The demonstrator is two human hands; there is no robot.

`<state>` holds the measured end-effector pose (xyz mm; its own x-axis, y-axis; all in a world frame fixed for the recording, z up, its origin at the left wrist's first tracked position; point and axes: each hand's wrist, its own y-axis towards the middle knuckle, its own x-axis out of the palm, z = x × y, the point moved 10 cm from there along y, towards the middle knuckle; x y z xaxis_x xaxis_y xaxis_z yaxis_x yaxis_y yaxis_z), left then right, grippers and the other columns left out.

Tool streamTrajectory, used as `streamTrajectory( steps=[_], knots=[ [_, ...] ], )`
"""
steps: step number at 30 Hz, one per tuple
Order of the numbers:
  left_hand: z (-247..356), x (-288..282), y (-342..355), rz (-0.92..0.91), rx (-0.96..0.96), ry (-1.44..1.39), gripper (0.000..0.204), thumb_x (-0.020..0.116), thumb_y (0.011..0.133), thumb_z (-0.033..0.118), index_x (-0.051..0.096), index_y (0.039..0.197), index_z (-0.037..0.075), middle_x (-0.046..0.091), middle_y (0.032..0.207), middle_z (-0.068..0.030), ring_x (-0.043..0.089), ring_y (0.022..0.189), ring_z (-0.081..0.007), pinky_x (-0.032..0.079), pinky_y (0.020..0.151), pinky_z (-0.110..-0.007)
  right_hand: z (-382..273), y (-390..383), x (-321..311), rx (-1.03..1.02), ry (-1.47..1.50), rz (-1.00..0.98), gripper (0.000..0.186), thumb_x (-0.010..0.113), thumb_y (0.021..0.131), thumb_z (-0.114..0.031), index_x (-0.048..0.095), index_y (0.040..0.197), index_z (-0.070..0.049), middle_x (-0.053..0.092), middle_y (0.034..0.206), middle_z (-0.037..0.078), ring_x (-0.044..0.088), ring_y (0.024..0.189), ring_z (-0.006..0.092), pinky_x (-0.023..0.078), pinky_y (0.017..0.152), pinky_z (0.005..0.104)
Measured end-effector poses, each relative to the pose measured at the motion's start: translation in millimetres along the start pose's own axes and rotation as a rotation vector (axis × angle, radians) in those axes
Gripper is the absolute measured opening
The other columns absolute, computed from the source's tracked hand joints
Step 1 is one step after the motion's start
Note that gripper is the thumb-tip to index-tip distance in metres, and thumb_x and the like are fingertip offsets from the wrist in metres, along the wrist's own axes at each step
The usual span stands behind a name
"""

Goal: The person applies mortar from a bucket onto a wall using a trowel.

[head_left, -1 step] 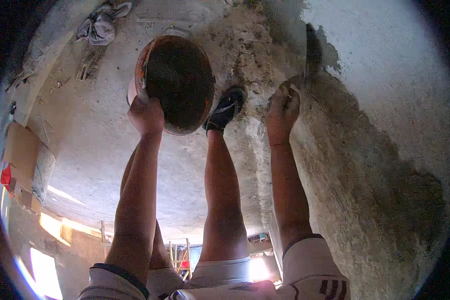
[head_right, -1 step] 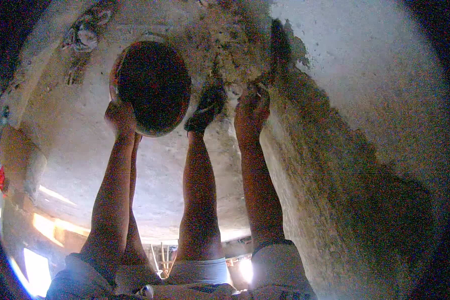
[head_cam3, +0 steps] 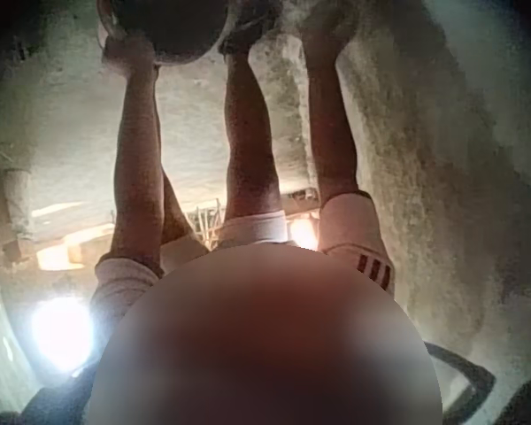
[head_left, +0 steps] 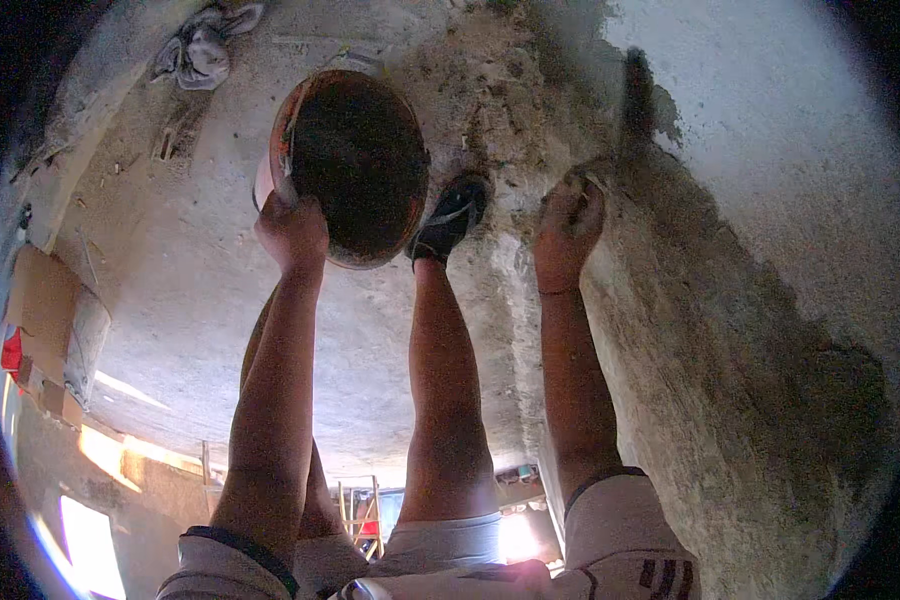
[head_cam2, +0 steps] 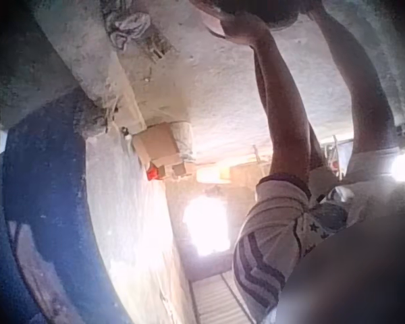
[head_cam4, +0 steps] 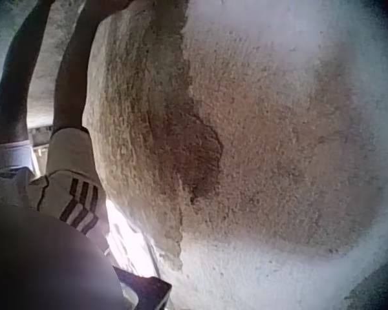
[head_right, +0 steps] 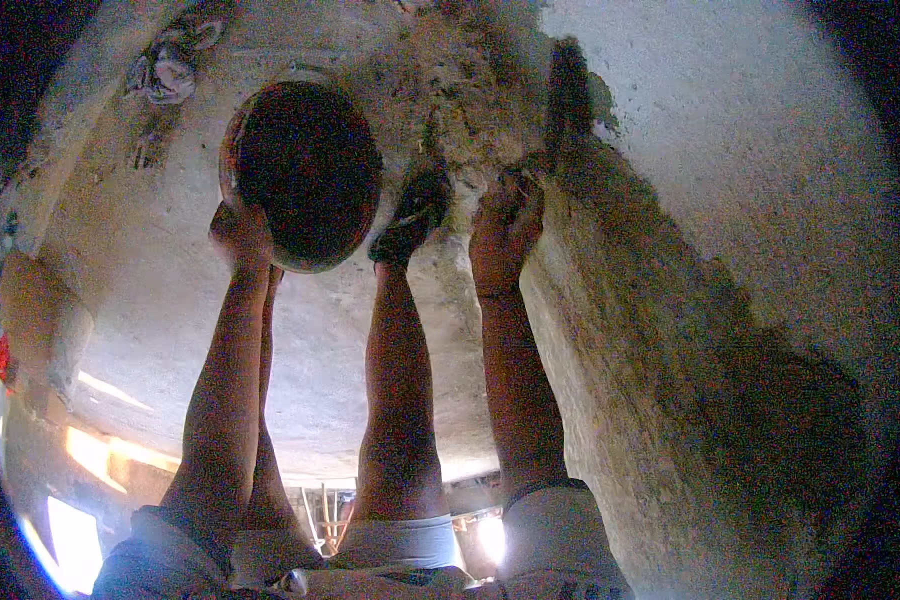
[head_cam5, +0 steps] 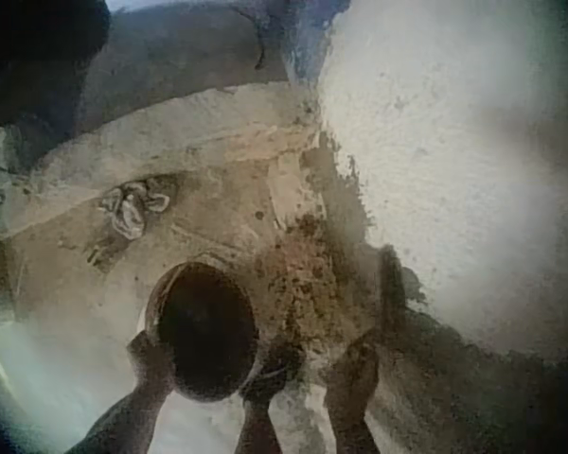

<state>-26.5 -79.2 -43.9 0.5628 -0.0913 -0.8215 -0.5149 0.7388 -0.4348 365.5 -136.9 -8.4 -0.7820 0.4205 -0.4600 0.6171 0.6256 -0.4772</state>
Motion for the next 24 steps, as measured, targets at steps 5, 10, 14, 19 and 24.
streamTrajectory(
  steps=[5, 10, 14, 19, 24],
  knots=[
    [-0.2, -1.2, 0.8, -0.002, 0.029, -0.017, 0.017, 0.055, 0.062, 0.011, 0.061, 0.071, -0.001, 0.062, 0.064, -0.0176, 0.061, 0.058, -0.0301, 0.046, 0.055, -0.038, -42.1, -33.4, -11.4, 0.059, 0.264, 0.009, 0.029, 0.058, 0.087, -0.021, 0.046, 0.109, -0.008, 0.051, 0.083, -0.001, 0.048, 0.066, 0.0085, 0.045, 0.056, 0.0252],
    [-21.4, 5.1, 4.3, 0.009, -0.019, -0.014, 0.017, 0.055, 0.061, 0.014, 0.061, 0.069, -0.001, 0.062, 0.066, -0.0195, 0.062, 0.06, -0.0324, 0.046, 0.056, -0.04, -48.6, -38.7, -7.2, 0.004, 0.188, -0.009, 0.025, 0.053, 0.088, -0.023, 0.046, 0.106, -0.006, 0.05, 0.069, 0.001, 0.044, 0.053, 0.0072, 0.038, 0.043, 0.0208],
    [-20.7, 7.4, 1.9, -0.01, -0.047, -0.105, 0.018, 0.056, 0.061, 0.014, 0.06, 0.069, -0.001, 0.062, 0.066, -0.0198, 0.062, 0.061, -0.033, 0.047, 0.058, -0.041, -14.7, -17.1, 2.9, 0.127, 0.238, -0.065, 0.029, 0.055, 0.087, -0.024, 0.045, 0.107, -0.006, 0.054, 0.073, 0.003, 0.048, 0.055, 0.0091, 0.04, 0.043, 0.0229],
    [-11.9, 5.3, 1.8, -0.011, -0.02, 0.033, 0.02, 0.056, 0.06, 0.015, 0.061, 0.072, -0.001, 0.063, 0.068, -0.019, 0.063, 0.062, -0.0333, 0.048, 0.059, -0.041, 16.2, 7.1, 14.7, 0.213, -0.077, -0.081, 0.032, 0.056, 0.087, -0.024, 0.046, 0.109, -0.004, 0.054, 0.078, 0.005, 0.05, 0.062, 0.0117, 0.043, 0.052, 0.0261],
    [-24.1, 11.5, 3.5, -0.038, -0.062, -0.032, 0.021, 0.057, 0.06, 0.015, 0.062, 0.073, -0.001, 0.062, 0.068, -0.0199, 0.062, 0.061, -0.0339, 0.048, 0.058, -0.041, -13.2, -2.1, 0.8, -0.359, -0.24, -0.025, 0.031, 0.056, 0.088, -0.026, 0.047, 0.108, -0.004, 0.052, 0.081, 0.001, 0.048, 0.071, 0.0099, 0.043, 0.062, 0.0251]
  ],
)
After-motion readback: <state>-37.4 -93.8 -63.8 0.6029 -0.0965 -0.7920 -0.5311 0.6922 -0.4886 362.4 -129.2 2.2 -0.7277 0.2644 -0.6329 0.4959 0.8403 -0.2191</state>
